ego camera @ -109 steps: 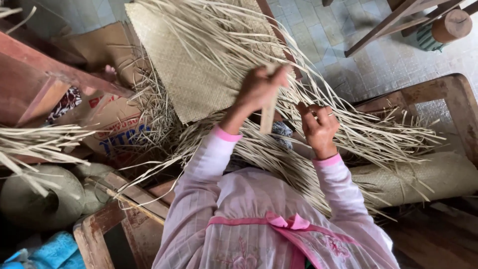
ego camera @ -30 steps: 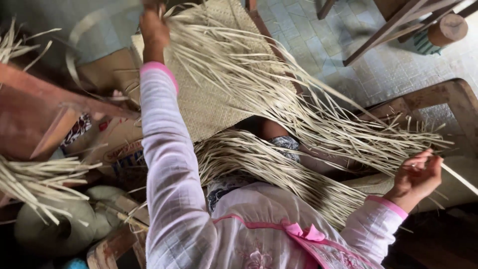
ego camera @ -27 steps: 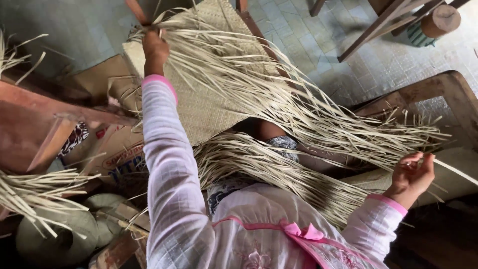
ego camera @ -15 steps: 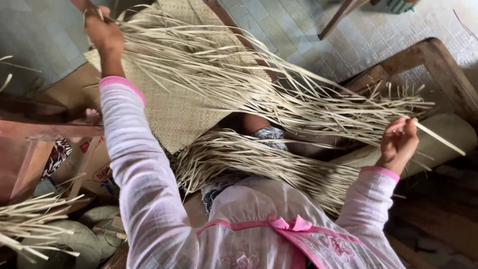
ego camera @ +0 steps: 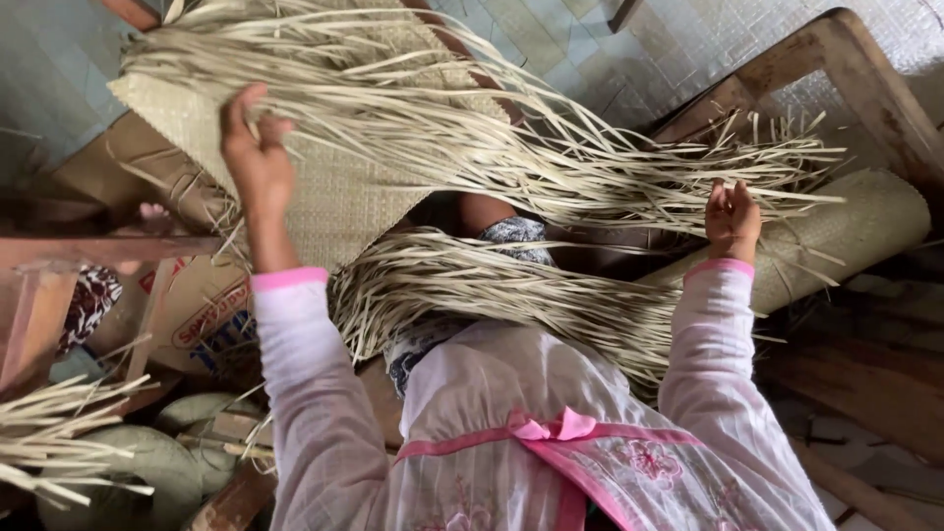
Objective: Weaving dried palm strips into a mat using hands and a small wooden tool.
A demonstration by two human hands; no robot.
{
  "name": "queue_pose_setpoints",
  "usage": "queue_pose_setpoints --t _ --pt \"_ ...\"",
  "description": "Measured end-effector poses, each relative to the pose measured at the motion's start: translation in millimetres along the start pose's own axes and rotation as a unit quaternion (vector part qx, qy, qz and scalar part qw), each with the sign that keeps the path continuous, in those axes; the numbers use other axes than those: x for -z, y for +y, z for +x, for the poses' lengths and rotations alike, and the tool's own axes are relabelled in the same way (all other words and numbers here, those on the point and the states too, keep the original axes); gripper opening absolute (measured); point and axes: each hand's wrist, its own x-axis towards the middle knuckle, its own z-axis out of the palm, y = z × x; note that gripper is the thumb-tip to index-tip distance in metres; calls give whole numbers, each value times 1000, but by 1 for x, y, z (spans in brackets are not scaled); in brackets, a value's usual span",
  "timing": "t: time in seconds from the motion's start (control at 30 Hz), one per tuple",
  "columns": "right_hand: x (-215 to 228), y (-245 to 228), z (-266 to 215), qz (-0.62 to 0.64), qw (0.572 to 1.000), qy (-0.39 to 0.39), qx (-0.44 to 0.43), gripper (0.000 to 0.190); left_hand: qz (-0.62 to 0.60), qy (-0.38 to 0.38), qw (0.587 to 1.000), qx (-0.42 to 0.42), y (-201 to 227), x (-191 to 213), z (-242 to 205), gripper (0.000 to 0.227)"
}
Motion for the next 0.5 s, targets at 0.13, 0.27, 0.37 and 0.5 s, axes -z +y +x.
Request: queue_pose_setpoints --t 0.13,0.27,0.37,0.5 --pt "29 48 3 -202 974 -83 60 27 -87 -23 995 44 64 7 -61 30" --pt "34 121 -40 -467 847 -197 162 54 -75 -59 993 67 74 8 -104 29" --pt "8 157 -85 -734 542 -299 281 16 -63 -102 985 121 85 2 -125 25" --pt "-8 184 -110 -757 436 -403 274 17 -59 -163 976 129 83 -8 -144 25"
